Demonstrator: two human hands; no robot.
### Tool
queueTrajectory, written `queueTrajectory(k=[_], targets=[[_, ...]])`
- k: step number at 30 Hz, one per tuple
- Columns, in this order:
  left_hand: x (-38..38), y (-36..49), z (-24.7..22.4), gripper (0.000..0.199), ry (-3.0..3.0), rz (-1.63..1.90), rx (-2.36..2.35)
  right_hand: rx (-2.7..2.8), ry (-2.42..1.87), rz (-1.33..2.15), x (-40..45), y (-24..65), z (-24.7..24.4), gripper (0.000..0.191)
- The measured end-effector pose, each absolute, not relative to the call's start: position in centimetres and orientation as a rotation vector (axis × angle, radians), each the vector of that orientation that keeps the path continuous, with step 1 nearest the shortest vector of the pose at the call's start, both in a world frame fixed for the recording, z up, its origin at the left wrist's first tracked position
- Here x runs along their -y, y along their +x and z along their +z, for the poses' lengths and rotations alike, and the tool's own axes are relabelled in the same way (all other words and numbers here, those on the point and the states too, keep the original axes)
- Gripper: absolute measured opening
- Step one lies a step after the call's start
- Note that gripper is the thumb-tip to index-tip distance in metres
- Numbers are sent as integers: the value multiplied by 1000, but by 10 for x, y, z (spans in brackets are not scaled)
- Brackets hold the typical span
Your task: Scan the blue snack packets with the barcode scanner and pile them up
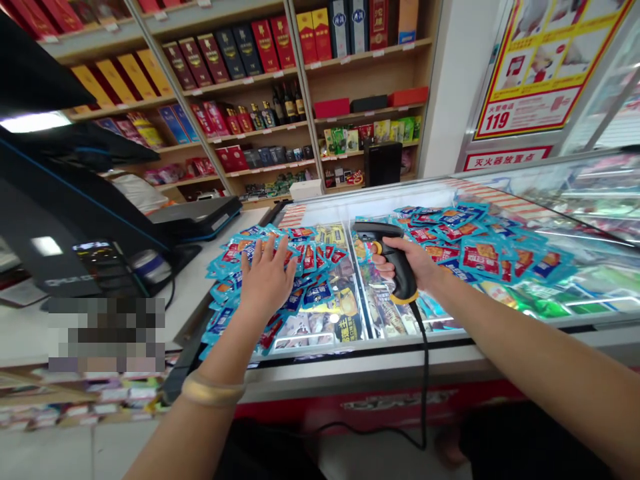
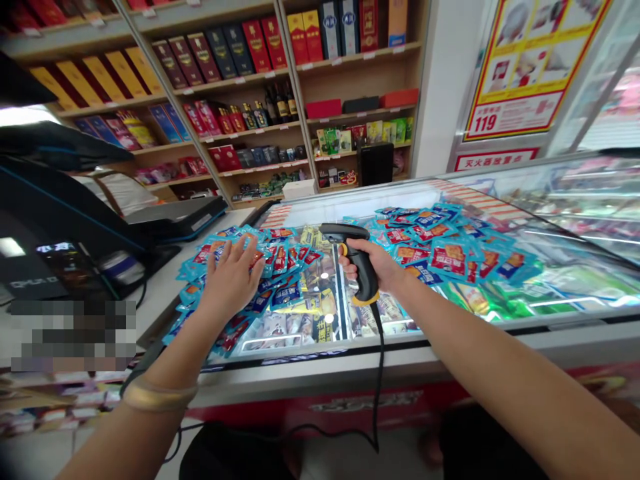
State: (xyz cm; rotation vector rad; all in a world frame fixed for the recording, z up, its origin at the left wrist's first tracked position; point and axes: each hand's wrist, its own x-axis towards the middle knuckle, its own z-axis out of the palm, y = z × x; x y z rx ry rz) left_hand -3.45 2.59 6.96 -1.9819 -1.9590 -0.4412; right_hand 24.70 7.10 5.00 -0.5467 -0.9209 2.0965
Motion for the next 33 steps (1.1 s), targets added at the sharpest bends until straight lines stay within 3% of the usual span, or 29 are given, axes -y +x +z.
queueTrajectory(k=[10,19,22,29,33], targets=[[-51,65,53,57,-2479,-875,1544,894,-616,1880,-73,332,55,15],[-63,188,39,75,-2959,-509,1475,819,-659,1741,-62,396,47,12],[-64,199,38,76,-2911,-447,1513,818,-654,1756,-63,393,49,13],[-68,174,44,57,-2977,-555,1566,795,-655,1765,-61,385,53,11],[-77,157,50,52,-2954,-983,1853,838,-670,1763,-60,385,52,13]])
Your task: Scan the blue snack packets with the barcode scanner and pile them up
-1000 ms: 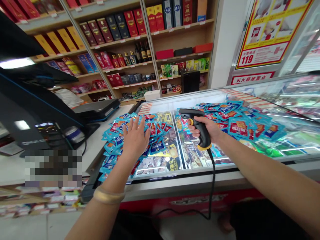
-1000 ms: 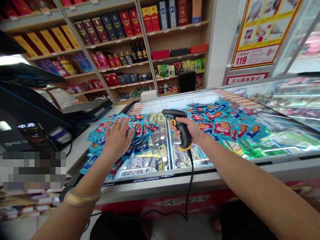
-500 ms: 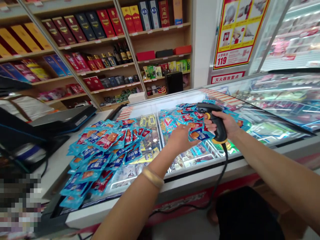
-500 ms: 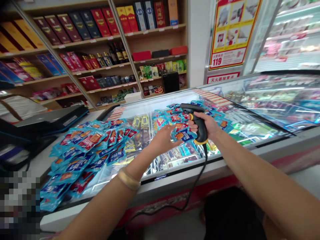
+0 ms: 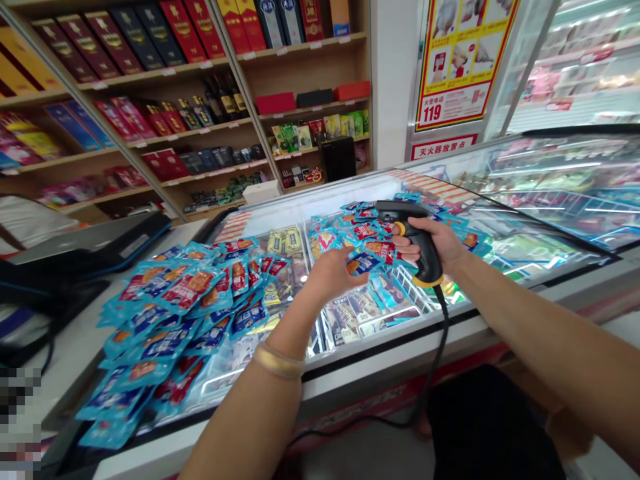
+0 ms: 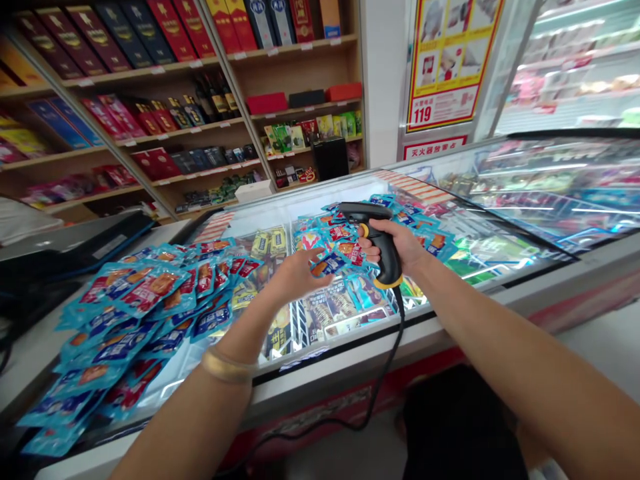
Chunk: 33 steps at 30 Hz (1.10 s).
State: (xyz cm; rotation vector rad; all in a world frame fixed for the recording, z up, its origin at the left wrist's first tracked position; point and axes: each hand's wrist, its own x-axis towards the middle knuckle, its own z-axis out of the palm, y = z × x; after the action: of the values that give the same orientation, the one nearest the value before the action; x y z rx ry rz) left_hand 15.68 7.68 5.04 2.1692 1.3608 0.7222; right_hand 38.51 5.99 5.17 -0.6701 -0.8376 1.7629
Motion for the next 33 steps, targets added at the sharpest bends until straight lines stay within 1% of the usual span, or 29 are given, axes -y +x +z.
queueTrajectory(k=[4,6,8,15,20,24,33], targets=[[-87,155,53,29,1483,1020,-1204,844,-671,1766,-59,385,51,13],[-89,157,53,28,1144,1042,-1063,850,-658,1787,-59,384,50,14],[-89,158,53,28,959,1020,-944,866,-647,1816,-59,383,50,15],[-86,159,51,29,894,1007,-826,951,-619,1924,-58,378,48,16],[-88,161,53,28,844,1126,-791,1005,-630,1996,-58,378,46,21],[-91,160,53,25,836,1190,-799,1065,-649,2049,-60,378,42,22],[-91,161,52,24,845,1219,-836,1094,-703,2064,-60,377,39,22]])
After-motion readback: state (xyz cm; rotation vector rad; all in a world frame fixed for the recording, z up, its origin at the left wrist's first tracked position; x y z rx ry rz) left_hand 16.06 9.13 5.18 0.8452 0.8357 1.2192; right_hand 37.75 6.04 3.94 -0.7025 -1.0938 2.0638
